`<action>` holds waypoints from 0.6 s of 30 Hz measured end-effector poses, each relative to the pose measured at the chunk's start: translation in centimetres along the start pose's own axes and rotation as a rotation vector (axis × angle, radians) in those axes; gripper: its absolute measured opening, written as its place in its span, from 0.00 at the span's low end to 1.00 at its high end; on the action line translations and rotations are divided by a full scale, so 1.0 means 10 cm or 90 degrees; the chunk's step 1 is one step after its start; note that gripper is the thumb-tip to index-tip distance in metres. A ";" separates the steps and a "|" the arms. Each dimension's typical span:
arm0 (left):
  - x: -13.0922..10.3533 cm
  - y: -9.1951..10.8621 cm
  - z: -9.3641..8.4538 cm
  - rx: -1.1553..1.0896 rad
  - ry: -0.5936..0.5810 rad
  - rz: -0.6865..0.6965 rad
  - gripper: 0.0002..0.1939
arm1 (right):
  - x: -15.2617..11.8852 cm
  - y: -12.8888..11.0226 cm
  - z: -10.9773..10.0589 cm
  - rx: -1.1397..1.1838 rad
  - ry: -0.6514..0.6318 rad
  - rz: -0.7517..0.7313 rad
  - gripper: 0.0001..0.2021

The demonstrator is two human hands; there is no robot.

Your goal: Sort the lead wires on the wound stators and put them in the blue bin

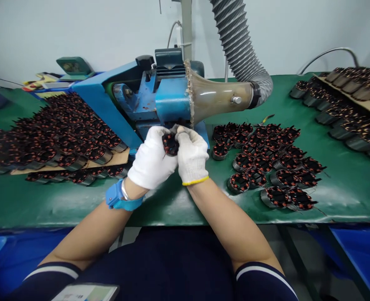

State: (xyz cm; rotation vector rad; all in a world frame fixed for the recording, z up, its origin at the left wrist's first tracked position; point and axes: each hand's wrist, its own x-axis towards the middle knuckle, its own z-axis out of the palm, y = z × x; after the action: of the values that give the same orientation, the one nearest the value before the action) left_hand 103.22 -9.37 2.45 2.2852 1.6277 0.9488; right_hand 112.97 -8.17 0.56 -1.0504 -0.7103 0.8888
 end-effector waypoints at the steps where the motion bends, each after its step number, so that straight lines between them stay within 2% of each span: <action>1: -0.05 -0.09 0.03 -0.050 0.004 0.035 0.22 | -0.09 -0.02 -0.07 -0.011 -0.014 0.003 0.09; 3: -0.15 -0.26 0.09 -0.160 0.005 0.097 0.26 | -0.30 -0.04 -0.24 -0.057 -0.067 0.005 0.12; 5: -0.22 -0.38 0.15 -0.266 -0.004 0.136 0.27 | -0.50 -0.05 -0.43 -0.134 -0.116 -0.058 0.12; 7: -0.26 -0.45 0.18 -0.350 -0.030 0.160 0.28 | -0.61 -0.07 -0.59 -0.250 -0.146 -0.199 0.13; 9: -0.27 -0.46 0.19 -0.404 -0.060 0.166 0.28 | -0.65 -0.10 -0.70 -0.386 -0.211 -0.381 0.19; 11: -0.26 -0.45 0.16 -0.418 -0.076 0.164 0.27 | -0.62 -0.14 -0.72 -0.511 -0.279 -0.526 0.23; 12: -0.25 -0.45 0.15 -0.413 -0.082 0.164 0.27 | -0.60 -0.17 -0.71 -0.563 -0.283 -0.576 0.23; 14: -0.25 -0.45 0.12 -0.394 -0.094 0.171 0.25 | -0.55 -0.22 -0.66 -0.638 -0.245 -0.631 0.19; 16: -0.26 -0.46 0.12 -0.380 -0.100 0.186 0.24 | -0.53 -0.26 -0.62 -0.653 -0.223 -0.640 0.13; 18: -0.27 -0.45 0.13 -0.387 -0.107 0.187 0.24 | -0.51 -0.27 -0.62 -0.592 -0.271 -0.585 0.08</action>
State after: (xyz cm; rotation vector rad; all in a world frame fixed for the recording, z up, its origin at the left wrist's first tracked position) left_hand 99.92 -9.82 -1.86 2.1133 0.7949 1.0876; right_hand 116.48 -15.83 0.57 -1.1305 -1.8773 -0.0923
